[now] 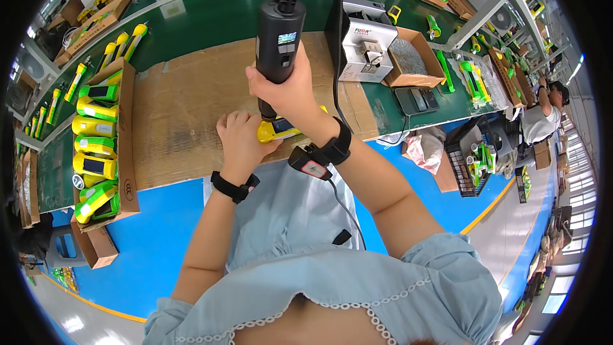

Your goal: The worker uses a power screwdriver to assemble components of yellow and green hand-held flashlights.

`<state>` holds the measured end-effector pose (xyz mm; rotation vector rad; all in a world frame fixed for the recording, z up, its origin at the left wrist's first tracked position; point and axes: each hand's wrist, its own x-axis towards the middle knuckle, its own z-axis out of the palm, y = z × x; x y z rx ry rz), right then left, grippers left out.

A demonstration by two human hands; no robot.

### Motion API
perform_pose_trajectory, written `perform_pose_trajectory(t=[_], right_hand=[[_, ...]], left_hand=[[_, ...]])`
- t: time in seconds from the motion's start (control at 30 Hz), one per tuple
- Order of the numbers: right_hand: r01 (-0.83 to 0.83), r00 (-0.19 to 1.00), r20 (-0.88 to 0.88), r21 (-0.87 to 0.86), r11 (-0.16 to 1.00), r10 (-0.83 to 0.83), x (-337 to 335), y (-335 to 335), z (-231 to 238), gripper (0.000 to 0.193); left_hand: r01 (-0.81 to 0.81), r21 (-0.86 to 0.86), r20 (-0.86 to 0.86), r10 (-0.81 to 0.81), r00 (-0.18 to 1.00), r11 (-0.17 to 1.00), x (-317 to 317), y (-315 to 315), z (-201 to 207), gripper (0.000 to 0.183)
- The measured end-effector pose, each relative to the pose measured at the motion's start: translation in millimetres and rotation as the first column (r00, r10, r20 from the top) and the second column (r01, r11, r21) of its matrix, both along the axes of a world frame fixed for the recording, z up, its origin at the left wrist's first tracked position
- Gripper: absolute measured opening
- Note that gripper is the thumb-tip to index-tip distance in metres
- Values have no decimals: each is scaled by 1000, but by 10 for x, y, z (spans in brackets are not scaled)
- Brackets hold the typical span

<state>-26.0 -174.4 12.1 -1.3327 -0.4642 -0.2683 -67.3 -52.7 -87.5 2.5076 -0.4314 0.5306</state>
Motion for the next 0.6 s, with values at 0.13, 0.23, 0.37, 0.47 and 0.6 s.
perform_pose_trajectory(t=[0.13, 0.23, 0.37, 0.47, 0.6], right_hand=[[31, 1000, -5, 15, 999, -31, 39, 80, -82, 50], [52, 998, -31, -15, 999, -52, 59, 112, -86, 50], [84, 996, -10, -39, 996, -84, 98, 106, -97, 48], [87, 996, -5, -54, 995, -88, 77, 17, -55, 47], [142, 981, 98, 245, 959, -170, 27, -357, 105, 23]], left_hand=[[-3, -1, 6, 3, 1000, 1000, 1, 6, -12, 42], [0, -2, 21, 0, 1000, 1000, 5, 12, 4, 41], [4, 11, 24, -4, 1000, 1000, -1, -3, 36, 43], [18, 11, 49, -18, 999, 1000, 5, -30, 49, 45], [27, -26, 25, -26, 999, 999, -54, 19, 15, 48]])
